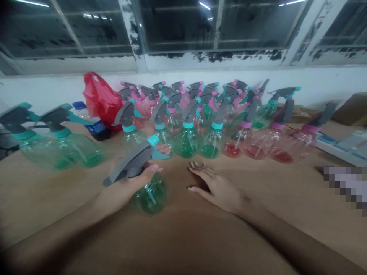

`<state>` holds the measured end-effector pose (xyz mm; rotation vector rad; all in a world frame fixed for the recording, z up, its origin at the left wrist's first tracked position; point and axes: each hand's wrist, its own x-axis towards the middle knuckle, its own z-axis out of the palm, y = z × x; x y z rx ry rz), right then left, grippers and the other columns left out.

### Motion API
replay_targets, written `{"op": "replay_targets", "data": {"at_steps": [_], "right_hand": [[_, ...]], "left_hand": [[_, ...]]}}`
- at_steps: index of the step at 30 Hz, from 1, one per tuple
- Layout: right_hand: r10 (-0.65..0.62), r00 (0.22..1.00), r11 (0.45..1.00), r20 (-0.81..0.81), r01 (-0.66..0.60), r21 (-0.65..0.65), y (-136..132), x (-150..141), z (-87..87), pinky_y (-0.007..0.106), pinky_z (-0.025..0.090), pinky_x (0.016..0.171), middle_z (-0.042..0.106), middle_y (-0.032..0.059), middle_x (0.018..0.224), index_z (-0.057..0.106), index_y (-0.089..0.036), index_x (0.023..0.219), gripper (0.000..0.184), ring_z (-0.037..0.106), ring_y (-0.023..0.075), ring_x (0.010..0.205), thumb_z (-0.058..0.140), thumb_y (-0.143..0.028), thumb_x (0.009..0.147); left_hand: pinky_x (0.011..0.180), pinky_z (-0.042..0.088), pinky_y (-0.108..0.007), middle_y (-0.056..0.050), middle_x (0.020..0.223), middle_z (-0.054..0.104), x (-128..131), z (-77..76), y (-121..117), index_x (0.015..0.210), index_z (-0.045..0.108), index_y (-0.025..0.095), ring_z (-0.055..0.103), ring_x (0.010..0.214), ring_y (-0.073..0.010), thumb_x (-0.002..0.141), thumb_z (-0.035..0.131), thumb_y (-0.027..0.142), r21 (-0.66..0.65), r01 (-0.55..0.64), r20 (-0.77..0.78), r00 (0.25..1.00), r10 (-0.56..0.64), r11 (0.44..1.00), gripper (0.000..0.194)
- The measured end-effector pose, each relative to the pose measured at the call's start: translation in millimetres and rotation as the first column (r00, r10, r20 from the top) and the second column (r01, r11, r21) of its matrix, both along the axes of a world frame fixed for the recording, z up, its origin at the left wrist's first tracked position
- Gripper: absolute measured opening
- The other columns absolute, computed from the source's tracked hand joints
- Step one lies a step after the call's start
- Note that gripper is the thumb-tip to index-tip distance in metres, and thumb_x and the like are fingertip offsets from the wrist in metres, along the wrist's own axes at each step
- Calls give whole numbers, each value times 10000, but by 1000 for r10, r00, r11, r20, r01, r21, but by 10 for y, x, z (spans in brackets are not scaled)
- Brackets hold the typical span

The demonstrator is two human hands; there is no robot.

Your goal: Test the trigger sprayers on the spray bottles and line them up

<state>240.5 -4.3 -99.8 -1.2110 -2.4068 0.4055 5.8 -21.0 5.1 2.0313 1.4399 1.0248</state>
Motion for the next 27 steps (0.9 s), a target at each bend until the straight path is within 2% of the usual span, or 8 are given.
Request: {"op": "replay_targets", "data": {"at_steps": [3, 7, 11, 14, 19, 22, 25, 27], "right_hand": [[-21, 1000, 999, -22, 21, -30, -14, -6, -11, 451, 328, 1059, 403, 49, 1413, 296, -267, 1386, 589, 349, 229, 1304, 463, -480, 863], [-65, 995, 995, -76, 59, -83, -102, -66, 32, 484, 382, 1005, 416, 67, 1402, 262, -275, 1385, 641, 412, 260, 1261, 498, -500, 832], [-35, 994, 997, -102, 28, -78, -265, -250, 225, 486, 400, 978, 446, 81, 1376, 274, -270, 1371, 676, 441, 272, 1235, 538, -517, 799], [32, 991, 999, -130, -36, -29, -374, -481, 390, 437, 448, 926, 518, 98, 1298, 357, -232, 1311, 654, 504, 265, 1168, 568, -534, 770], [2, 981, 997, -196, 14, 79, -418, -984, 485, 418, 494, 832, 590, 122, 1162, 447, -183, 1205, 692, 565, 282, 1056, 581, -632, 696], [-35, 973, 990, -226, 65, 126, -357, -1317, 492, 430, 490, 823, 565, 154, 1178, 410, -159, 1254, 790, 523, 312, 1107, 561, -674, 675], [-80, 971, 979, -224, 119, 166, -273, -1633, 514, 436, 494, 793, 583, 151, 1108, 438, -150, 1231, 724, 540, 308, 1058, 537, -649, 717], [-90, 969, 972, -229, 136, 191, -215, -1810, 538, 426, 504, 753, 581, 146, 1094, 462, -152, 1202, 679, 539, 307, 1037, 566, -614, 716]], "left_hand": [[521, 490, -259, 37, 612, 636, 4, 28, -20, 1067, 618, 259, 626, 574, -168, 777, 567, 341, -33, 3, 9, 1000, -3, 999, 306], [737, 528, -319, -19, 853, 698, -66, 10, -49, 1080, 599, 228, 657, 832, -213, 757, 604, 406, -116, 56, 7, 998, -55, 992, 369], [908, 477, -333, -24, 1077, 671, -200, -56, -84, 1094, 580, 245, 613, 1009, -204, 773, 600, 407, -228, 167, 70, 986, -155, 959, 359], [936, 463, -334, -25, 1079, 670, -282, -95, -114, 1026, 593, 234, 599, 1039, -197, 780, 602, 430, -238, 195, 102, 979, -175, 951, 314], [925, 469, -345, -3, 1047, 682, -417, -65, -148, 1010, 597, 259, 606, 1021, -205, 790, 589, 458, -199, 119, 67, 992, -108, 973, 297], [883, 491, -320, 11, 995, 706, -563, -33, -126, 964, 627, 263, 631, 975, -215, 781, 599, 459, -137, 39, 43, 999, -33, 990, 270], [889, 488, -360, -4, 1034, 699, -774, -51, -54, 996, 625, 262, 616, 1010, -244, 775, 594, 479, -111, -47, 18, 999, 49, 993, 311], [927, 460, -402, -7, 1094, 674, -932, -87, 2, 1044, 604, 270, 585, 1065, -252, 796, 563, 486, -106, -38, -8, 999, 37, 994, 331]]}}
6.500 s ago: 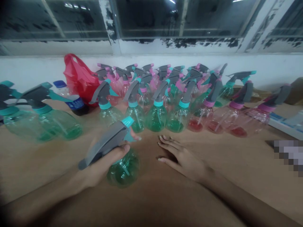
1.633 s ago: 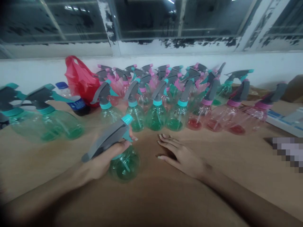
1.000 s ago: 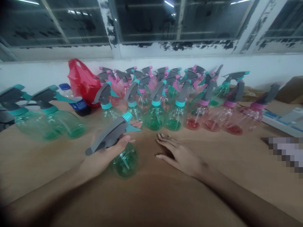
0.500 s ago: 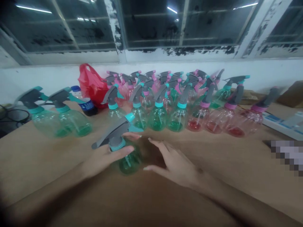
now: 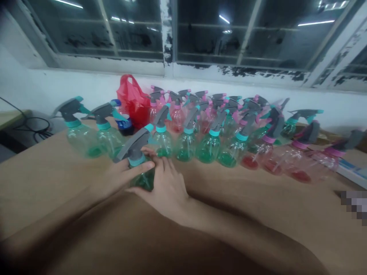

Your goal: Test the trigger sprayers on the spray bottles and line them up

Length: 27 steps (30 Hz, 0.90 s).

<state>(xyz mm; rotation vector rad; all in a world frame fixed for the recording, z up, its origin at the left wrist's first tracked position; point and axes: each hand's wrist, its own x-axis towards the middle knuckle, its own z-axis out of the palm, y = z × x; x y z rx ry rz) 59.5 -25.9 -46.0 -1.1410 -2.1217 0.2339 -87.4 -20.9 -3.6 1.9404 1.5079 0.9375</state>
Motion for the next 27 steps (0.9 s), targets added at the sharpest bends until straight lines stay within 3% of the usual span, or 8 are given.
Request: {"op": "replay_targets", "data": {"at_steps": [4, 10, 14, 21, 27], "right_hand": [[-20, 1000, 1000, 5, 20, 21, 131, -254, 59, 411, 507, 742, 550, 137, 1116, 479, -132, 1170, 610, 507, 300, 1048, 626, -497, 704], [-52, 997, 997, 62, 48, 62, 362, -526, 124, 425, 507, 694, 535, 167, 1122, 416, -103, 1231, 659, 515, 317, 1027, 628, -452, 714], [-81, 991, 995, 109, 74, 65, 496, -673, 156, 435, 503, 652, 541, 188, 1129, 397, -117, 1242, 657, 548, 337, 990, 630, -442, 721], [-153, 971, 987, 182, 143, 68, 639, -792, 201, 426, 496, 566, 531, 206, 1123, 424, -84, 1218, 654, 623, 324, 799, 614, -478, 731], [-171, 970, 985, 172, 165, 48, 706, -804, 195, 395, 488, 568, 519, 220, 1138, 399, -98, 1257, 642, 635, 290, 756, 598, -444, 754]], "left_hand": [[961, 424, -455, -48, 1174, 618, -302, -92, 45, 1162, 520, 243, 546, 1114, -268, 798, 575, 469, 55, 22, -40, 999, -20, 998, 432], [925, 460, -417, -89, 1231, 526, -701, -245, -73, 1254, 379, 232, 504, 1154, -249, 834, 549, 422, 190, -233, 118, 970, 213, 954, 491], [882, 485, -441, -82, 1177, 547, -910, -309, -136, 1217, 408, 246, 536, 1105, -260, 845, 529, 423, 154, -309, 130, 948, 291, 938, 429], [826, 515, -396, -65, 1143, 563, -1056, -340, -108, 1171, 443, 268, 548, 1084, -255, 843, 524, 439, 37, -278, 132, 953, 271, 960, 379], [808, 510, -419, -75, 1151, 557, -1089, -388, -21, 1165, 454, 253, 564, 1042, -254, 837, 524, 435, 47, -224, 134, 967, 216, 974, 382]]}}
